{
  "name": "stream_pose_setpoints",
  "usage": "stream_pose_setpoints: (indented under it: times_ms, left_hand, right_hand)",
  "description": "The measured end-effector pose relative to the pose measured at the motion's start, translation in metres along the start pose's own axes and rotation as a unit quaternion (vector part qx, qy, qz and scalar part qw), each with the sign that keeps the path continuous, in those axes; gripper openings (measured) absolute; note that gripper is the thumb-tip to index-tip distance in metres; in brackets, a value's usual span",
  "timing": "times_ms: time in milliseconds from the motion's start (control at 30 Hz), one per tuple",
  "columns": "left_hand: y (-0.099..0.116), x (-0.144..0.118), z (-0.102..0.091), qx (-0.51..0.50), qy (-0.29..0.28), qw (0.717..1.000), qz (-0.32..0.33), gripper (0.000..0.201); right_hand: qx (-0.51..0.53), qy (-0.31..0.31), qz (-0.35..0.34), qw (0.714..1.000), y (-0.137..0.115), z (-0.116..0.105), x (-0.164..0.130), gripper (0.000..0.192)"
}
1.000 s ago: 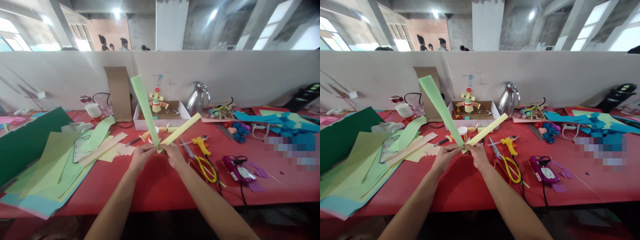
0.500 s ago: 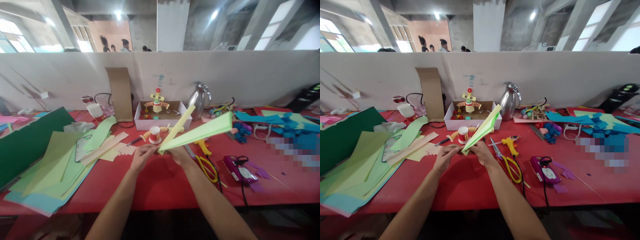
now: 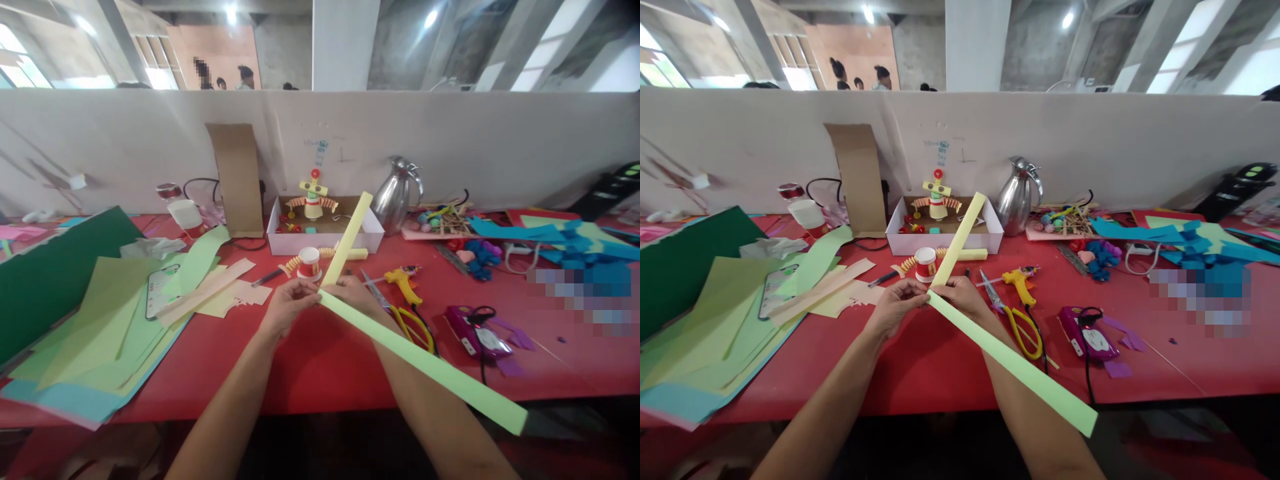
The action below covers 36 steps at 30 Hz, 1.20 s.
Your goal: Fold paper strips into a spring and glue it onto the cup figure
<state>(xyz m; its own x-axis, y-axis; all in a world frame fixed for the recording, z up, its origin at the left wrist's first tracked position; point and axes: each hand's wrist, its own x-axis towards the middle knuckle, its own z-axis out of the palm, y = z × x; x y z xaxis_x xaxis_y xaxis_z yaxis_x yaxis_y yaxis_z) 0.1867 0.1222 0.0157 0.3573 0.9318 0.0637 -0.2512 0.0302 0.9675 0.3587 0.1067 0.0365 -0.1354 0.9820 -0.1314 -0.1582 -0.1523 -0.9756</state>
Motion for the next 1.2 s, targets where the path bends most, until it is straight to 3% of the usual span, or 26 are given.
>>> stream_pose_setpoints:
  times_ms: [233,400,533,833,1000,1200]
  left_hand:
    - [0.000,0.002,0.007,-0.048,0.032,0.998,0.024,0.028]
    - [-0.001,0.006,0.008,-0.101,0.110,0.985,0.091,0.030]
    - [-0.001,0.007,0.011,-0.103,0.145,0.976,0.123,0.031]
    - [-0.004,0.005,0.013,-0.080,0.153,0.979,0.107,0.041]
    - [-0.006,0.006,0.007,-0.075,0.148,0.985,0.055,0.027]
    - [-0.006,0.005,0.008,-0.039,0.159,0.984,0.068,0.023]
  right_hand:
    - [0.016,-0.002,-0.052,0.999,-0.001,0.000,0.000,0.025]
    - [0.136,-0.060,-0.110,0.983,0.008,-0.001,0.005,0.020]
    - [0.122,-0.094,-0.149,0.977,0.012,0.007,0.004,0.042]
    - [0.134,0.065,-0.160,0.976,0.027,0.025,0.012,0.017]
    - [0.095,0.078,-0.169,0.978,0.028,0.023,0.011,0.011]
    - [0.095,0.098,-0.172,0.976,0.034,0.026,0.011,0.021]
